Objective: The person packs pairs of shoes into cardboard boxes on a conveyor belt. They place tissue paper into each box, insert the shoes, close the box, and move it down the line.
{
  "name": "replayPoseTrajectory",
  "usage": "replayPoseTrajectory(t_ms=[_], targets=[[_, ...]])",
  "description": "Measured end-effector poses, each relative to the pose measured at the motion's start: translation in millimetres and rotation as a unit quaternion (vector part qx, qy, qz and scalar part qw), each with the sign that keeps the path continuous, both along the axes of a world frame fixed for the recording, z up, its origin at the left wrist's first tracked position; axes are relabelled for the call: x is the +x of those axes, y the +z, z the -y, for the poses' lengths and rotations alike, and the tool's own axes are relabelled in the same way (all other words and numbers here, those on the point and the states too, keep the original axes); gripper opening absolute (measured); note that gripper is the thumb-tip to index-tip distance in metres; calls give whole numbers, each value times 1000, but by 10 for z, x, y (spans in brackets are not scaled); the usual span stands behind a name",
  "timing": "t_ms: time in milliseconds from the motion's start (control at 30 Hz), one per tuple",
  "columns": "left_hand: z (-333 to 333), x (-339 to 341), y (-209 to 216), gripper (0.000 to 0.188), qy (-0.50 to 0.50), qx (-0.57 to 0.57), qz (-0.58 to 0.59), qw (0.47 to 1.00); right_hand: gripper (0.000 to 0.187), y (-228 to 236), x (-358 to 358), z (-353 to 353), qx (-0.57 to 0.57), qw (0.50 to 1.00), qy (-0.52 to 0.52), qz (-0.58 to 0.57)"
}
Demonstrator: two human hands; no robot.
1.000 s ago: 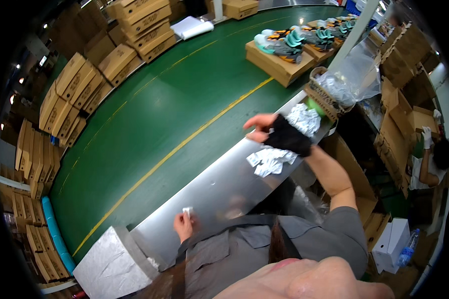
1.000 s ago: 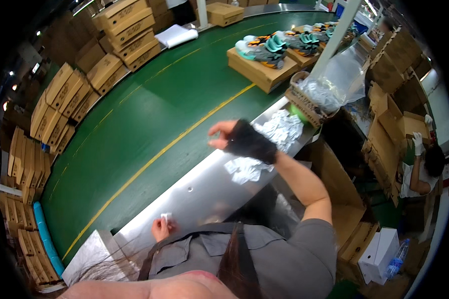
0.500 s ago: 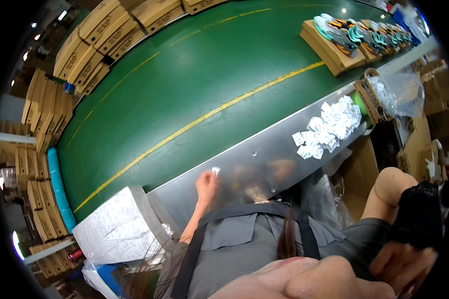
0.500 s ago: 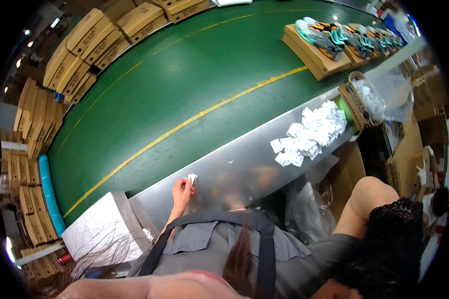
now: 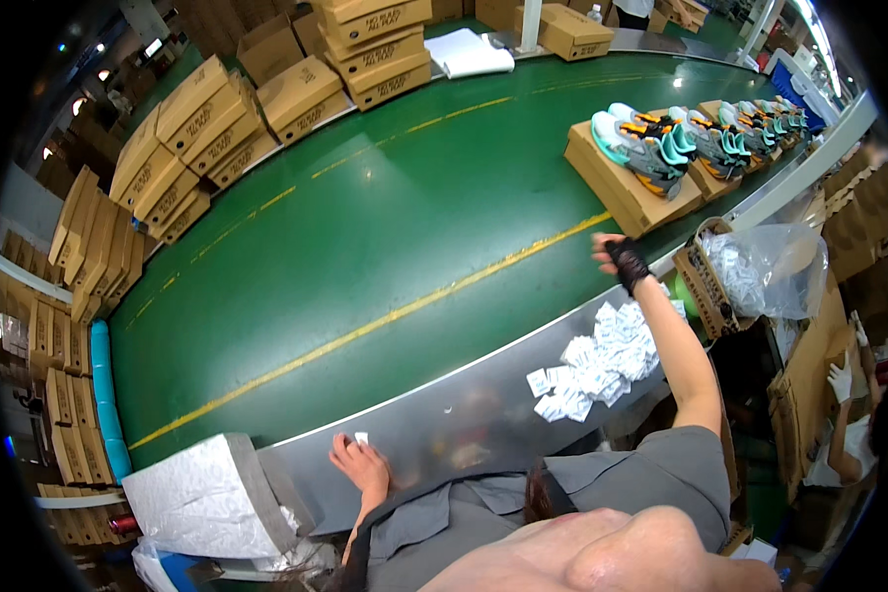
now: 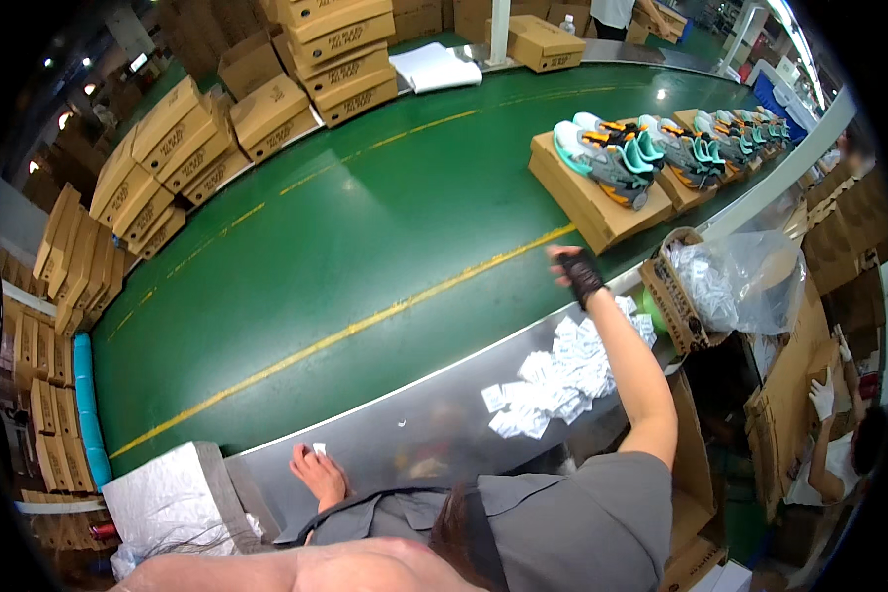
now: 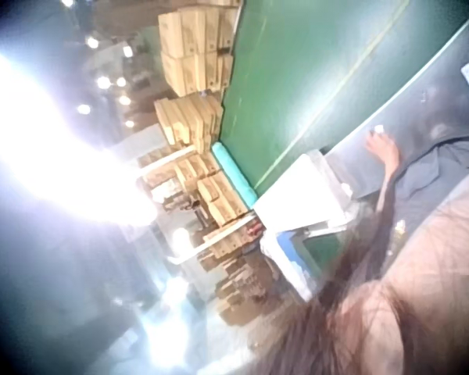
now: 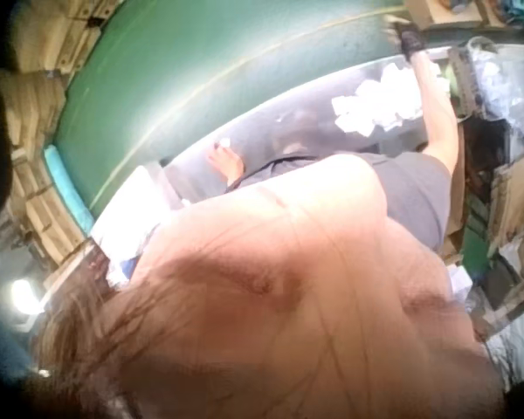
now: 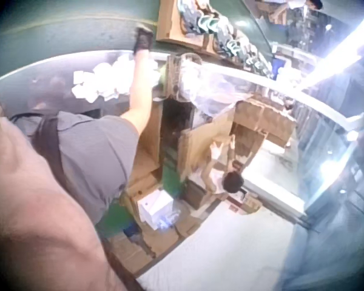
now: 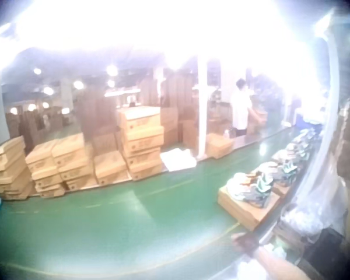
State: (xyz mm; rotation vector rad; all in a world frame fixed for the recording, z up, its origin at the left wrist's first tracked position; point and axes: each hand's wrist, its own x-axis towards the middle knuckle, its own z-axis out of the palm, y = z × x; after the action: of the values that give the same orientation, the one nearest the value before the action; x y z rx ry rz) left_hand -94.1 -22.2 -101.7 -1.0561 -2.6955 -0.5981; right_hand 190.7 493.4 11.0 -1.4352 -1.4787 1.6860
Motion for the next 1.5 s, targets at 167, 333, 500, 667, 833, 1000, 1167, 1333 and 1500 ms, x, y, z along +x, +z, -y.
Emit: replayPoseTrajectory(t_ms=[167,333,500,667,833,1000,1167,1333,1500], targets=[[-22,-24,-22,14,-8,-11,-4,1000,46,-938,878,-1589,-10,893,-448,39],[4,-30,-61,14,-10,-9,-14,1000,45,-1143,737,-1672,-64,905,-416,-59],[21,-14,-115,15,-12,-11,-27,1000,62,-1144,92,-1068,-91,937,-328,-82],[13,-24,-38,16,-1,-26,-36,999,52,-742,-726,262,-107,938,-306,-119],[14,-66,-32,13,-16,-2,-18,1000,19,-824,-956,1369,-418,867,-25,-271],[105,-83,-61,14,-22,10,-25,999,17,1097,-1566,2401,-254,878,342,-218],[175,-138,3,15,-112,21,42,993,14,2594,-1503,3066,63,732,535,-416],[605,-492,-9,13,-246,57,64,966,9,3324,-1640,3949,128,613,526,-575],[704,-612,95,12,-288,42,90,953,12,3502,-1734,4327,165,627,499,-575]])
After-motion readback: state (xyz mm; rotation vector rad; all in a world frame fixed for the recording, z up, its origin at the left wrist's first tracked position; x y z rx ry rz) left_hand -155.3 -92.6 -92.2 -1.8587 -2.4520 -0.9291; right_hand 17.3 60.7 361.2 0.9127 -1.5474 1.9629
